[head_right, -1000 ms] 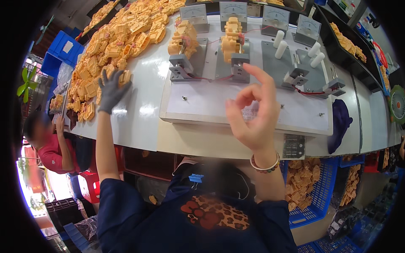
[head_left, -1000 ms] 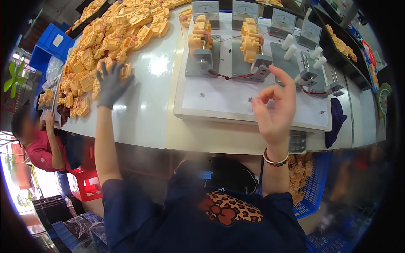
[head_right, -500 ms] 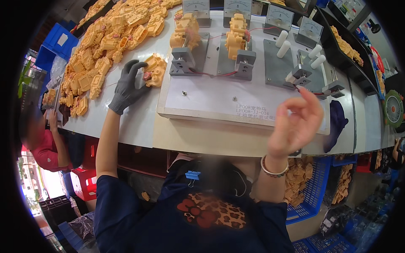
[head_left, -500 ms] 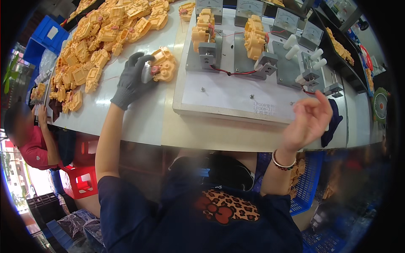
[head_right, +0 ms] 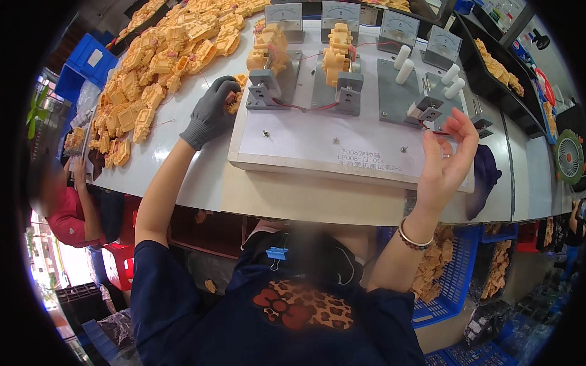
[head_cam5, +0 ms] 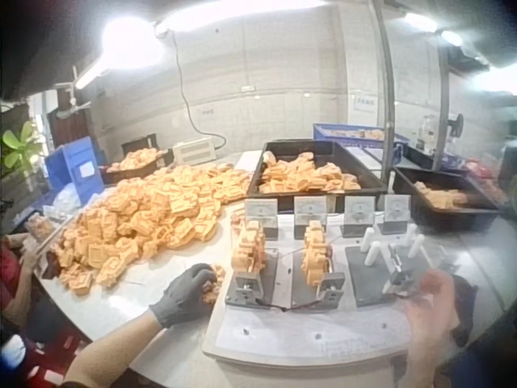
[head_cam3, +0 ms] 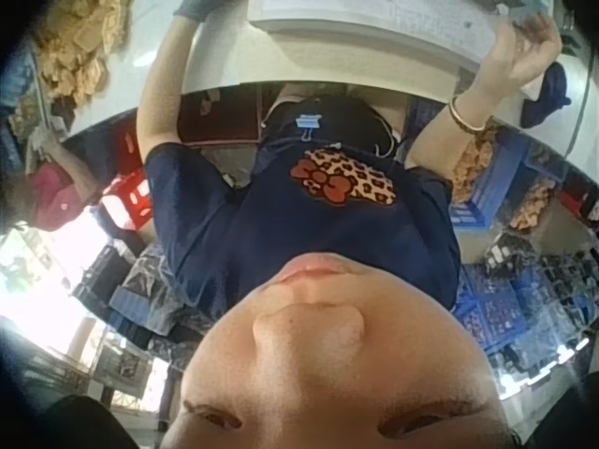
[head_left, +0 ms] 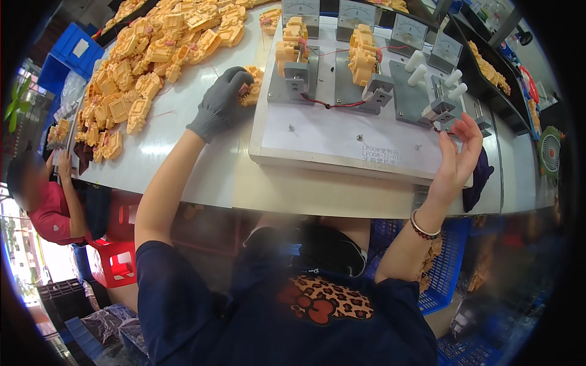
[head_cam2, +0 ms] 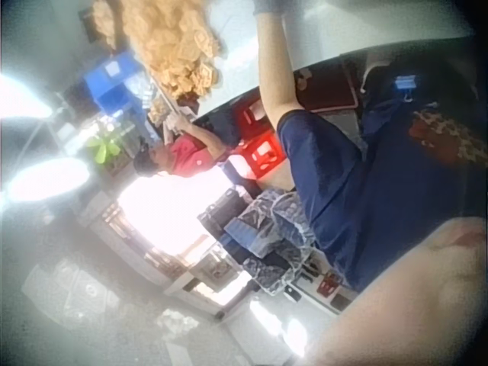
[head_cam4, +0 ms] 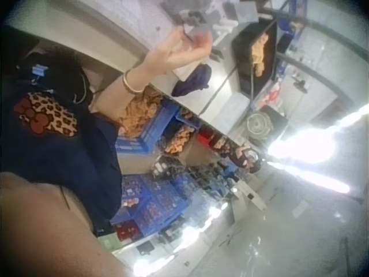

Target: Testing and inspecting yellow plastic electronic components using a specialized test station with meters.

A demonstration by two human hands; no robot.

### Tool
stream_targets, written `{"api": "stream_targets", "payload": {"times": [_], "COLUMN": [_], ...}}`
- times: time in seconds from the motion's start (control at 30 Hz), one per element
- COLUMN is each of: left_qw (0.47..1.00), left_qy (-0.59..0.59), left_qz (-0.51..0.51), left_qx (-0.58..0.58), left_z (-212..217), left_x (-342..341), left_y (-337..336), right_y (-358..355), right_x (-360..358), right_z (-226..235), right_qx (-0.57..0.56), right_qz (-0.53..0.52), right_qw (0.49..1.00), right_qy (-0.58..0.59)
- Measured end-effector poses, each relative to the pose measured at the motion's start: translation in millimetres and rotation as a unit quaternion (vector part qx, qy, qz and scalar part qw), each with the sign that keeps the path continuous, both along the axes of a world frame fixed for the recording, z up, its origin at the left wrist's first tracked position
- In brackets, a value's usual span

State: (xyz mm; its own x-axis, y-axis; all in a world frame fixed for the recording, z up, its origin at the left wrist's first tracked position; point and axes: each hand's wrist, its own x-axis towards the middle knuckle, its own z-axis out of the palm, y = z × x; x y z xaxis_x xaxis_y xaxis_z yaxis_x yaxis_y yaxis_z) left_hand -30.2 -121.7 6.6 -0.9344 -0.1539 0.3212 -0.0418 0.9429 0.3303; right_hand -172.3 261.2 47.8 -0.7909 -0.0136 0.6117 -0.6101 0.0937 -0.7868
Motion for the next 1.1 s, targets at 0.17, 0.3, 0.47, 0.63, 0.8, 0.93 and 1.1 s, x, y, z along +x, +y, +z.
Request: {"api": "stream_targets", "payload": {"times": [0.17,0.3,0.47,0.63,0.8,0.93,1.1], "left_qw": [0.974,0.822,0.887,0.803,0.760,0.942,0.928], "left_qy": [0.065,0.169,0.166,0.176,0.169,0.124,-0.145], "left_qz": [0.057,-0.059,-0.137,-0.276,-0.349,-0.310,-0.288], "left_qx": [0.210,0.540,0.409,0.498,0.522,0.022,-0.188], "left_z": [-7.9,17.7,68.0,94.0,121.6,174.8,205.5], "left_x": [7.4,28.6,45.1,33.3,-3.9,-72.9,-177.4], "left_y": [-6.3,0.9,29.8,58.8,75.8,92.6,181.1], "right_y": [0.9,-2.0,10.4,10.0,5.7,5.8,2.4], "right_x": [-1.8,2.8,-0.2,0.3,-1.4,-3.9,-1.4], "right_z": [1.3,5.8,-9.7,-8.0,-5.2,-6.3,-7.3], "right_qx": [-0.021,0.016,0.012,0.002,0.010,0.027,0.057], "right_qz": [0.116,0.156,0.146,0.143,0.158,0.160,0.127], "right_qw": [0.992,0.984,0.989,0.990,0.987,0.987,0.989], "right_qy": [-0.041,-0.080,0.034,0.007,-0.016,0.010,0.043]}}
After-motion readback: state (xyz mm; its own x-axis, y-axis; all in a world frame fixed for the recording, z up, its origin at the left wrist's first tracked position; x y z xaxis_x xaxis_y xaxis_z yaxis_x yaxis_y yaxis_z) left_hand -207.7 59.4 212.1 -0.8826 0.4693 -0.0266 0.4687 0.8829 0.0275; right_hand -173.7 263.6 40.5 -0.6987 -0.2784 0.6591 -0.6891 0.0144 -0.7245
